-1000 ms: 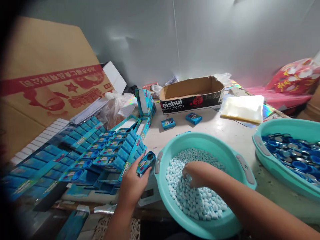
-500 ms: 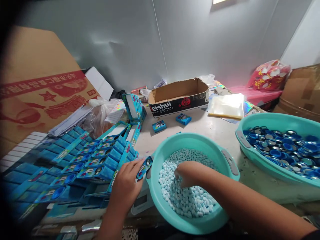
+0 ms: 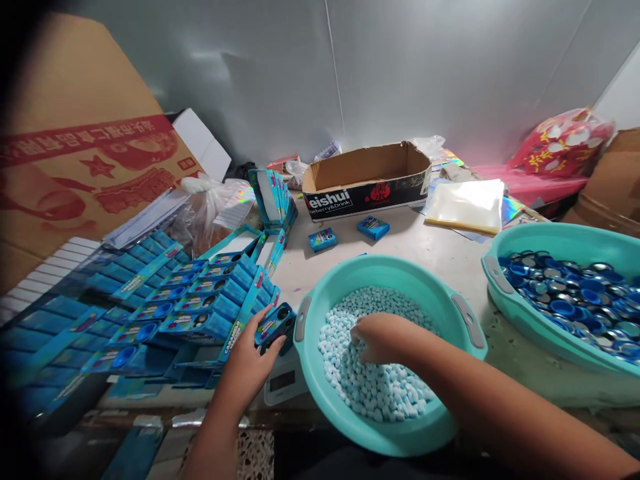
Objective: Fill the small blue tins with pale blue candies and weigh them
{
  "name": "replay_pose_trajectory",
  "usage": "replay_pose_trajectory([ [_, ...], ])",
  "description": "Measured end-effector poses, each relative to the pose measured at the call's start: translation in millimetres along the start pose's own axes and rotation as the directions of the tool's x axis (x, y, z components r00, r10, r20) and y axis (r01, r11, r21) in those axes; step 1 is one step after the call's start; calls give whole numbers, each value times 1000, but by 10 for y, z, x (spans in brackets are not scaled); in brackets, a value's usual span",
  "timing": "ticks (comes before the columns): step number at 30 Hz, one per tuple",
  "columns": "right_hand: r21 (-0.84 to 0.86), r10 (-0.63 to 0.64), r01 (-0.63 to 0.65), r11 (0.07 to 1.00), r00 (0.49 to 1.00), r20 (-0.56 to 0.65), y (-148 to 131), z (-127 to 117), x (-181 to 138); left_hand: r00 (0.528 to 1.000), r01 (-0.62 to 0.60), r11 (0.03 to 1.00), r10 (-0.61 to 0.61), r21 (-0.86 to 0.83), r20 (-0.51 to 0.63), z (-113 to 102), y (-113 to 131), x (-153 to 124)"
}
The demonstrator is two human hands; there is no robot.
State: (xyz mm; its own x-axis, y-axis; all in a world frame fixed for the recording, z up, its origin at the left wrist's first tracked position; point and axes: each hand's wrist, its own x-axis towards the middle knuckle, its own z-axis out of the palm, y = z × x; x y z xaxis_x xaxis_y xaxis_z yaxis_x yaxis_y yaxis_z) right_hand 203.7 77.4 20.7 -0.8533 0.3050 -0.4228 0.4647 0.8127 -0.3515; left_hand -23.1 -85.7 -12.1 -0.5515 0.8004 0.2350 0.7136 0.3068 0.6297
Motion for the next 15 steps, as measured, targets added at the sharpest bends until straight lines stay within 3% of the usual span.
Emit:
replay_pose_trajectory([
  [4,-10,-44,44,999,999,-15,55,64,27,989,-73,997,71,-12,-127,-138,69,-56],
  [8,11,-76,76,997,997,-33,90,87,32,945,-139,990,132,-2,-298,-338,156,-89],
  [15,47,-31,31,998,999,11,84,54,22,935,-119,993,105,-22,-339,-347,116,-122],
])
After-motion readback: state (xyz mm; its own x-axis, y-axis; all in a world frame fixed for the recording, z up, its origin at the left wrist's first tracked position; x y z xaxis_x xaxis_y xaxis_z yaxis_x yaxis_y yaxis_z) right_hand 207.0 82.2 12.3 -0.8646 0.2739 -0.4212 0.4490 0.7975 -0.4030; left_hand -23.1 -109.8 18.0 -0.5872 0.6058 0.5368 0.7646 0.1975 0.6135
